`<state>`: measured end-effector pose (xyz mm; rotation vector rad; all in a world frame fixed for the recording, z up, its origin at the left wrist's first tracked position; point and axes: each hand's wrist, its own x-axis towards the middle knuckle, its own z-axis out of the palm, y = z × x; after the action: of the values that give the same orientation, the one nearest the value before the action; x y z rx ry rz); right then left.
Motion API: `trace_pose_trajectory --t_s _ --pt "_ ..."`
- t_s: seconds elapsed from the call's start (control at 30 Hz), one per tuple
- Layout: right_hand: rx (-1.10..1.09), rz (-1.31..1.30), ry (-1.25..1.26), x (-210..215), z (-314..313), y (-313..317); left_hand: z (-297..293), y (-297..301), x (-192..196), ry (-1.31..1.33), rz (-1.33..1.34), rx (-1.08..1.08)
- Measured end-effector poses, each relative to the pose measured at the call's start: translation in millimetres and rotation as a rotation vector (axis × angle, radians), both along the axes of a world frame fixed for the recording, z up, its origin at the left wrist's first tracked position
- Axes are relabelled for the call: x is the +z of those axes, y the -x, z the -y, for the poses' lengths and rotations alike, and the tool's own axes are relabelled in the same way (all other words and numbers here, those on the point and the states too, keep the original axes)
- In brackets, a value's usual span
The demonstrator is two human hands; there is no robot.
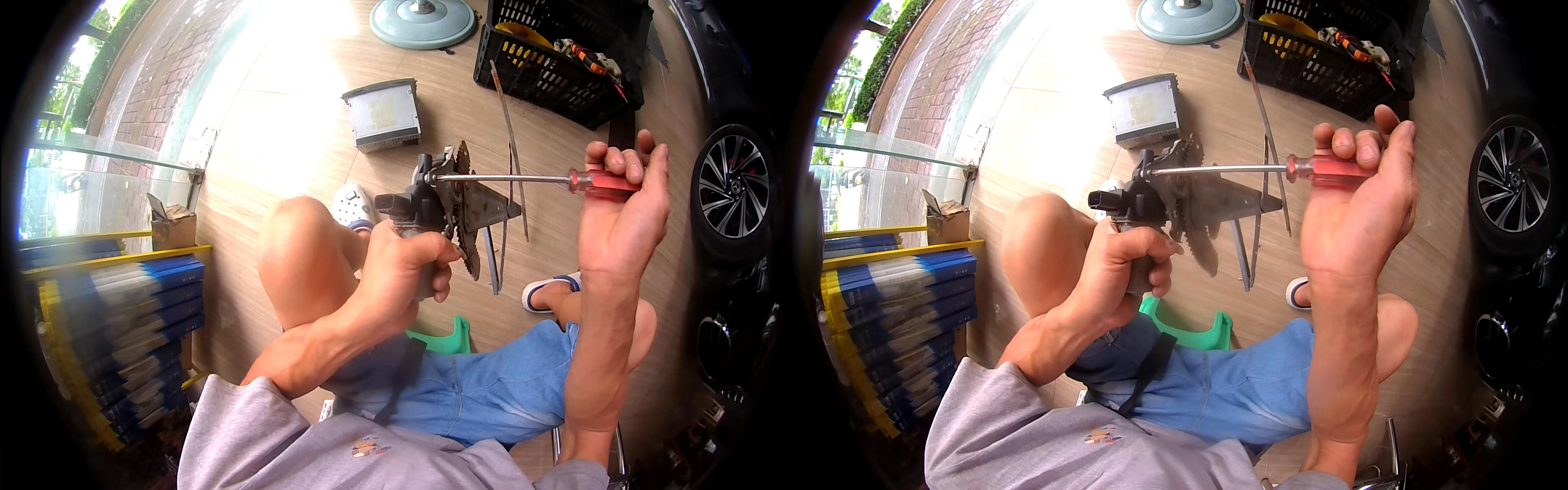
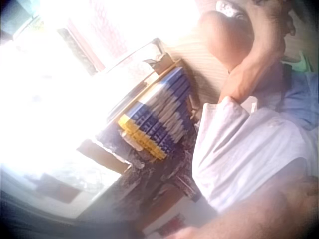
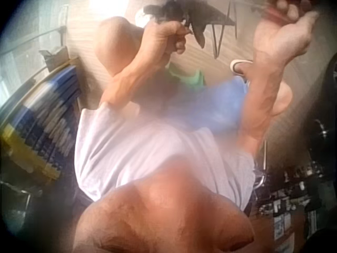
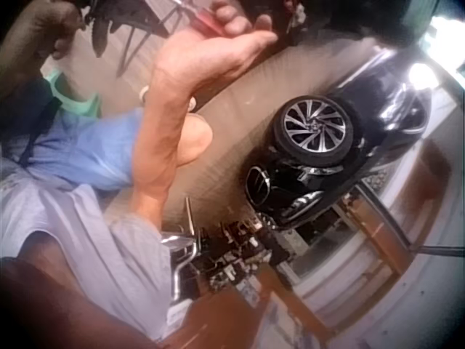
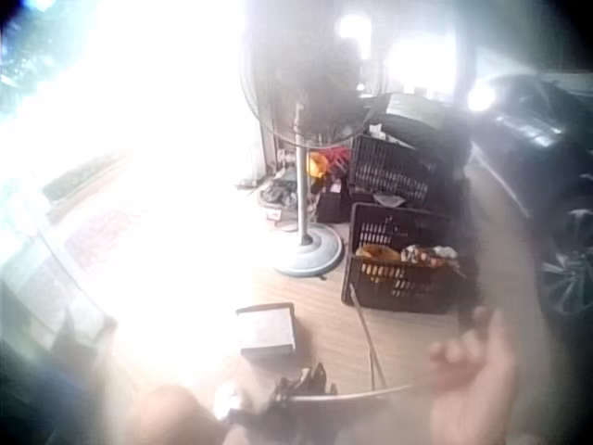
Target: The person sits on a small stool and uses a screwdriver to work on a mechanical part with gears, then shifts to a rectangular metal box to tighten screws. The person alternates between these two objects, using the screwdriver to adjust components on both.
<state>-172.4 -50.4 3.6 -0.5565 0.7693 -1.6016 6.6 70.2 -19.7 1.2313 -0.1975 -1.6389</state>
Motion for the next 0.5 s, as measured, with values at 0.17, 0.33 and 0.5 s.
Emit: trace_pose_trajectory --t_s 0.17,0.33,0.5 --pt "-0.035 -0.233 -0.210 16 -8 -14 0 -1 0 -0.021 -0.003 0.015" --pt "0.148 -0.890 -0.200 22 -6 14 -1 -5 1 -0.031 0.006 0.033" --pt "0.306 -0.805 -0.061 8 -11 19 -3 -6 0 -0.042 0.066 0.024"
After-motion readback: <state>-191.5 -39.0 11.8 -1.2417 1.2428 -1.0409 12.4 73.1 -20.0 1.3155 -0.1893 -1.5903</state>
